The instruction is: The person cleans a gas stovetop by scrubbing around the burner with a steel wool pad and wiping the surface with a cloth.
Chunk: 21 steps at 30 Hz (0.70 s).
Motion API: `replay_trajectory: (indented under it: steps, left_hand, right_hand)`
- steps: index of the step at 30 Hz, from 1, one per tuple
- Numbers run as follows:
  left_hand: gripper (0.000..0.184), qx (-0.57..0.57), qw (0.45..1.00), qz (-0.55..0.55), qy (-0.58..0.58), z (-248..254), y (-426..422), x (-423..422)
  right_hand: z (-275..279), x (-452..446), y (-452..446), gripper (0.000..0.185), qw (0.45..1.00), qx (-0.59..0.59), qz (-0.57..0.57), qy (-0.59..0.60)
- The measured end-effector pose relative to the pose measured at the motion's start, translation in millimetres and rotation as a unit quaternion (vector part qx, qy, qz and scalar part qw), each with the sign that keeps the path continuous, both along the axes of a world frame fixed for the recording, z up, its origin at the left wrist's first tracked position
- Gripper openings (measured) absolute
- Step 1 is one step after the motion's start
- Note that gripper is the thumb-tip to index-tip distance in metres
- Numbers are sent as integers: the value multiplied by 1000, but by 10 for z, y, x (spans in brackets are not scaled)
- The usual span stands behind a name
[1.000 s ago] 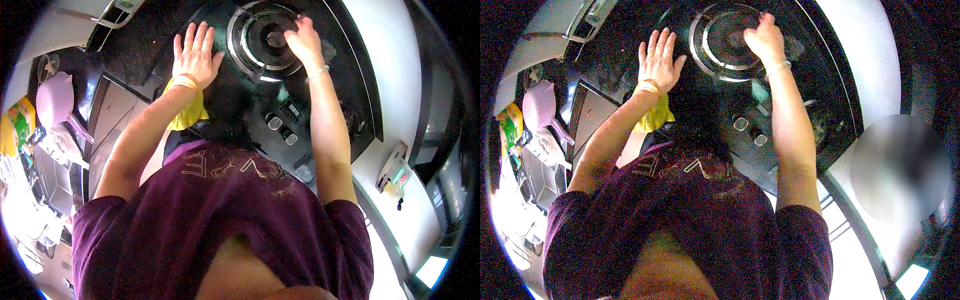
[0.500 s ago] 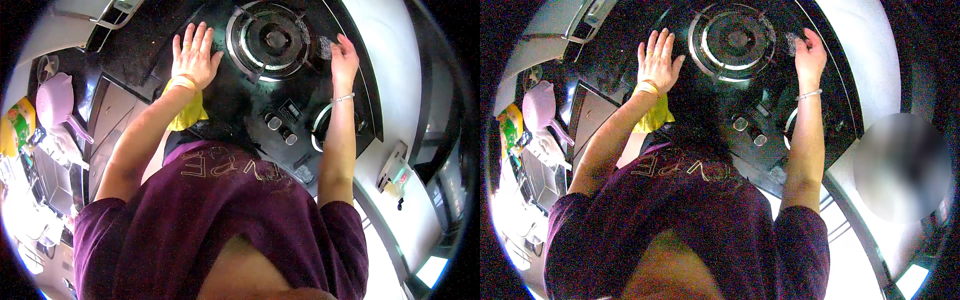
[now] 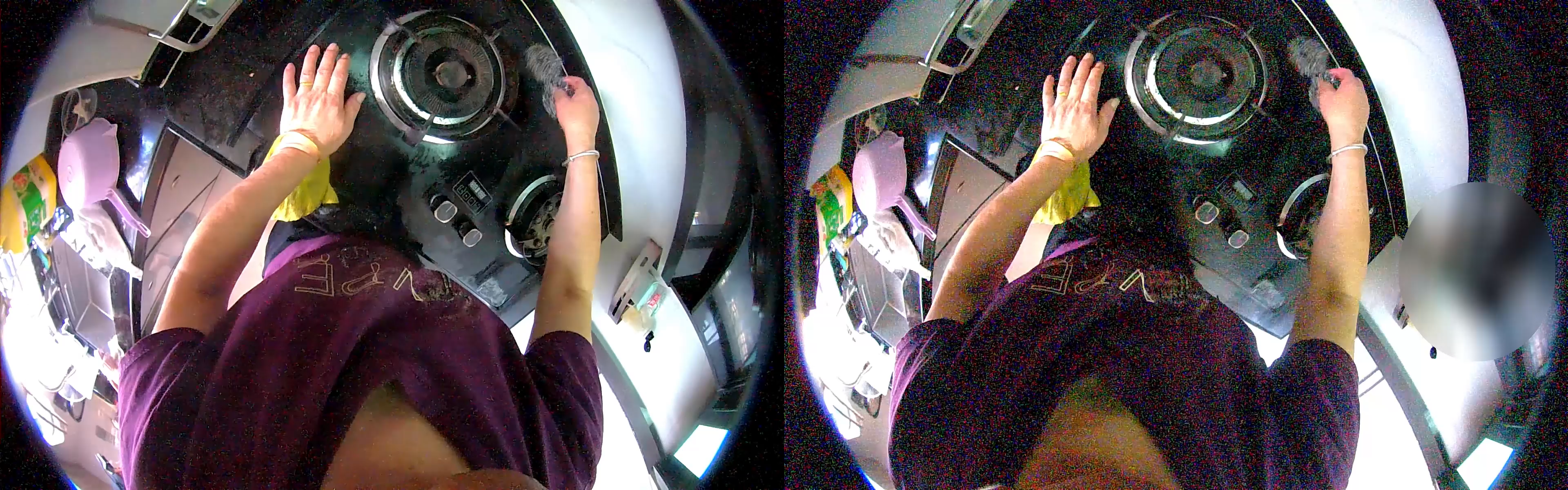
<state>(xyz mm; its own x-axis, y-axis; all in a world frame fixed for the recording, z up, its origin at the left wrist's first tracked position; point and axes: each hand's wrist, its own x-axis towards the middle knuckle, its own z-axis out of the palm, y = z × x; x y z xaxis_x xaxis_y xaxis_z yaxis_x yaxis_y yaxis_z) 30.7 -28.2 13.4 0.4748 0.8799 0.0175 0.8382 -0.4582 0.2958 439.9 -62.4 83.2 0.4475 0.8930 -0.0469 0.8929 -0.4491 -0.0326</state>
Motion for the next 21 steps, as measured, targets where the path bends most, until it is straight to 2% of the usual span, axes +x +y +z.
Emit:
replay_trajectory:
  steps: [1,2,3,5,7,10,14,21]
  left_hand:
    - [62,-4,1000,-2,6,4,0,-2]
    - [63,-6,1000,-3,12,10,9,3]
    - [63,-2,1000,-2,11,20,13,9]
    - [61,-20,1000,0,17,36,8,10]
    - [63,-14,1000,4,17,32,9,14]
    - [63,-18,1000,0,14,44,13,8]
    - [63,-20,1000,0,2,32,15,-4]
    - [63,-38,999,1,-6,83,18,-8]
  right_hand:
    - [-27,36,70,33,994,42,-26,95]
    - [-60,61,115,31,965,91,-79,231]
    - [16,-108,218,30,913,137,-128,362]
    - [-19,-169,414,29,801,179,-153,550]
    - [-78,-216,625,28,796,162,-110,573]
    - [-165,-297,912,24,766,181,-116,605]
    - [-267,-324,1189,25,804,149,-75,571]
    - [-270,-461,1345,34,799,150,-61,579]
